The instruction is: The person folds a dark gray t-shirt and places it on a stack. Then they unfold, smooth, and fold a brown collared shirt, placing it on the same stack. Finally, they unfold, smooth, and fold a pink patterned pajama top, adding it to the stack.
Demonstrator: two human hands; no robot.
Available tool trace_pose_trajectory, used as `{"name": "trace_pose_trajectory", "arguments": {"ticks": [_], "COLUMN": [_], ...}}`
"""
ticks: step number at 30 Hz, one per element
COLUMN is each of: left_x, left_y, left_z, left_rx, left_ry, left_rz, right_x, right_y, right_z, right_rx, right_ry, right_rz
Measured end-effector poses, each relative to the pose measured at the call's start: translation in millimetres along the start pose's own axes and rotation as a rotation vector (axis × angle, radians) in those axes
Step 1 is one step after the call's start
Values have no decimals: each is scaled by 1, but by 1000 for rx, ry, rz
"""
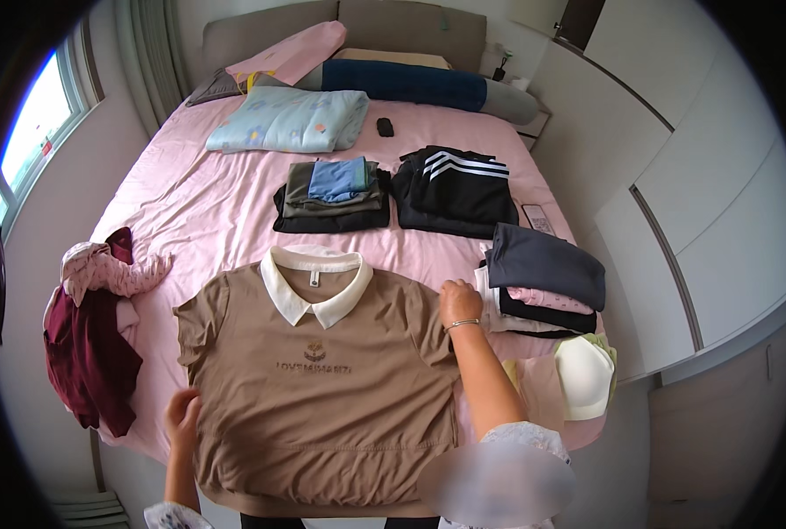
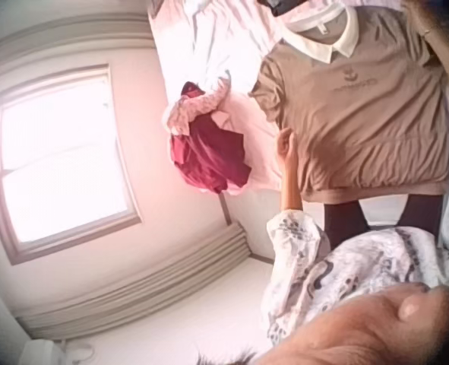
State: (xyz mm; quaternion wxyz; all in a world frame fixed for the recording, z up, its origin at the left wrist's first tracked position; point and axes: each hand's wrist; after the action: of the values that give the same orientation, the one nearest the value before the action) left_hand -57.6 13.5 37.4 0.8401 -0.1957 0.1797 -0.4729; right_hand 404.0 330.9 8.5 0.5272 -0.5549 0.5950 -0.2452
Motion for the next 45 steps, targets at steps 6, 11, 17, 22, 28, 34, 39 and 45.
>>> {"name": "trace_pose_trajectory", "arguments": {"ticks": [6,11,17,22,28,34,39,45], "left_x": [-159,-238,-242,-243,-263,-252,-234,-124], "left_y": [95,132,155,151,162,182,168,120], "left_z": [26,8,-3,2,13,-17,-9,18], "left_rx": [-324,-502,-599,-554,-660,-615,-556,-563], "left_ry": [440,285,331,337,212,253,227,380], "left_rz": [-14,-42,11,112,146,242,89,-208], "right_x": [-14,-18,-24,-43,-68,-58,-25,50], "right_y": [17,38,45,42,52,61,68,3], "right_z": [-40,-39,-36,-37,-23,-51,-54,-86], "right_rx": [-235,-147,-12,178,253,22,71,-256], "right_ry": [-181,-23,-99,-207,-110,-19,-220,-653], "right_rz": [-44,-207,-283,-188,-92,-21,-51,-302]}}
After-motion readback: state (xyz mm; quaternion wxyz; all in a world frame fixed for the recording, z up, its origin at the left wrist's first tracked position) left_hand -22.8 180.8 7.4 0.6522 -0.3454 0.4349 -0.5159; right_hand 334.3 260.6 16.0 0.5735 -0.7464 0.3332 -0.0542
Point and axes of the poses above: each hand's wrist, its own x-axis away from the middle knuckle, its own y-axis out of the palm, z = x × y, and after that the axes turned 11 degrees about -x, right-handed
